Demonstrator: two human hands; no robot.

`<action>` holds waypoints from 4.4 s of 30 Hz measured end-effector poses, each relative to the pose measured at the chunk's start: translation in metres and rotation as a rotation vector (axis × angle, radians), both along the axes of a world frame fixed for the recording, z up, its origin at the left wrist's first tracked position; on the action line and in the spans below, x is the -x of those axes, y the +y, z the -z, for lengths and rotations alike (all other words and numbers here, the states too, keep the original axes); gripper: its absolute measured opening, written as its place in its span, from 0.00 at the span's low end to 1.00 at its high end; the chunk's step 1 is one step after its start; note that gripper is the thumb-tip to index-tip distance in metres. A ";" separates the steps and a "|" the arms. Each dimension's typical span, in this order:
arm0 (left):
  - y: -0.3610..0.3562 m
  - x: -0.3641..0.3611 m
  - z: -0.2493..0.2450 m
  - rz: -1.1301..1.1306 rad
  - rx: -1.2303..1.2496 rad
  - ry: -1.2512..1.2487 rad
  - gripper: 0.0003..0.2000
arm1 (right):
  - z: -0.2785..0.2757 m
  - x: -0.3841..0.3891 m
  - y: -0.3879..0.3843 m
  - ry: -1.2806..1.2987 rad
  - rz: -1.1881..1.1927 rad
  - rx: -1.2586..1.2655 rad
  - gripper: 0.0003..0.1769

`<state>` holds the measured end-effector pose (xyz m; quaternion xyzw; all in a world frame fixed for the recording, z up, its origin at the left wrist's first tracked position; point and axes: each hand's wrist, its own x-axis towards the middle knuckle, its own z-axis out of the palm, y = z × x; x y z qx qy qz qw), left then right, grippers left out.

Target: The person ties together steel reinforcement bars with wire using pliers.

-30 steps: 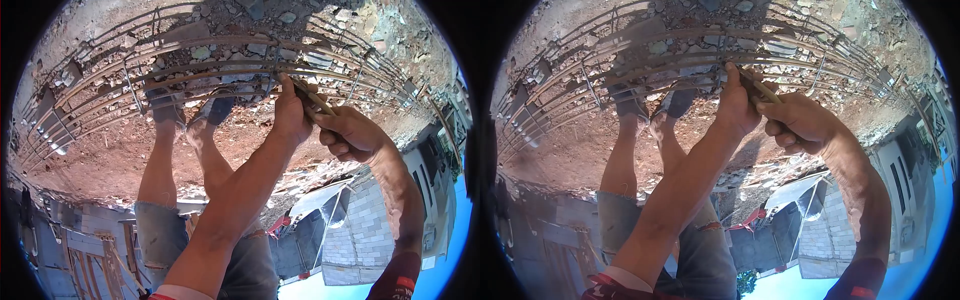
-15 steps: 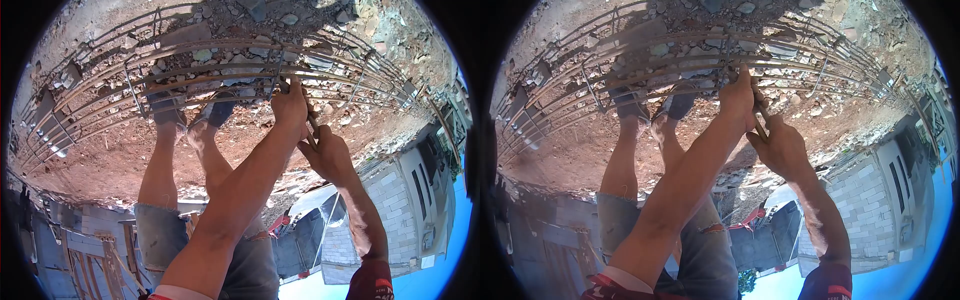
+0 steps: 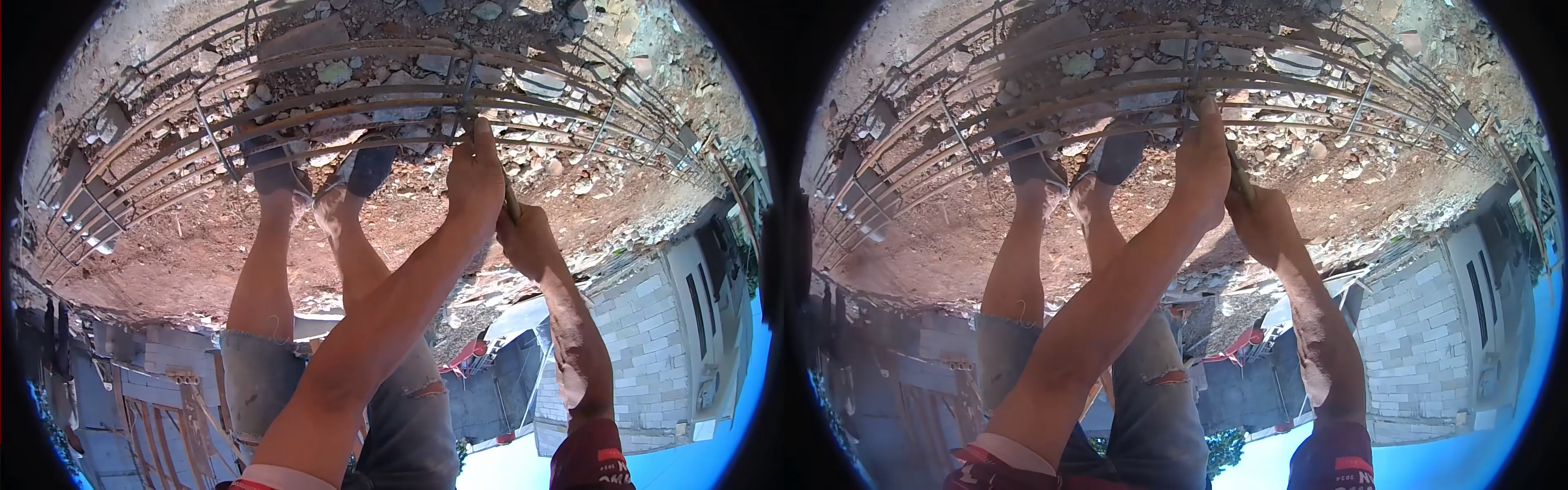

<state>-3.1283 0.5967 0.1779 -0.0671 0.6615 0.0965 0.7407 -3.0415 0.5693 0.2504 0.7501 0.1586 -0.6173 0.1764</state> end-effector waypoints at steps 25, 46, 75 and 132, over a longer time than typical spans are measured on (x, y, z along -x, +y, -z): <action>0.028 -0.033 -0.021 -0.594 0.298 -0.087 0.22 | -0.036 -0.029 0.026 -0.318 -1.088 -0.355 0.10; -0.012 0.021 0.023 -0.434 0.331 -0.715 0.18 | -0.012 0.028 -0.016 0.010 0.191 0.038 0.16; 0.042 -0.021 -0.028 -0.621 0.166 -0.727 0.22 | -0.046 0.002 0.011 -0.267 -0.344 -0.303 0.13; -0.053 0.273 -0.109 1.138 -0.568 0.588 0.11 | 0.059 0.164 -0.105 -0.033 0.197 -0.893 0.23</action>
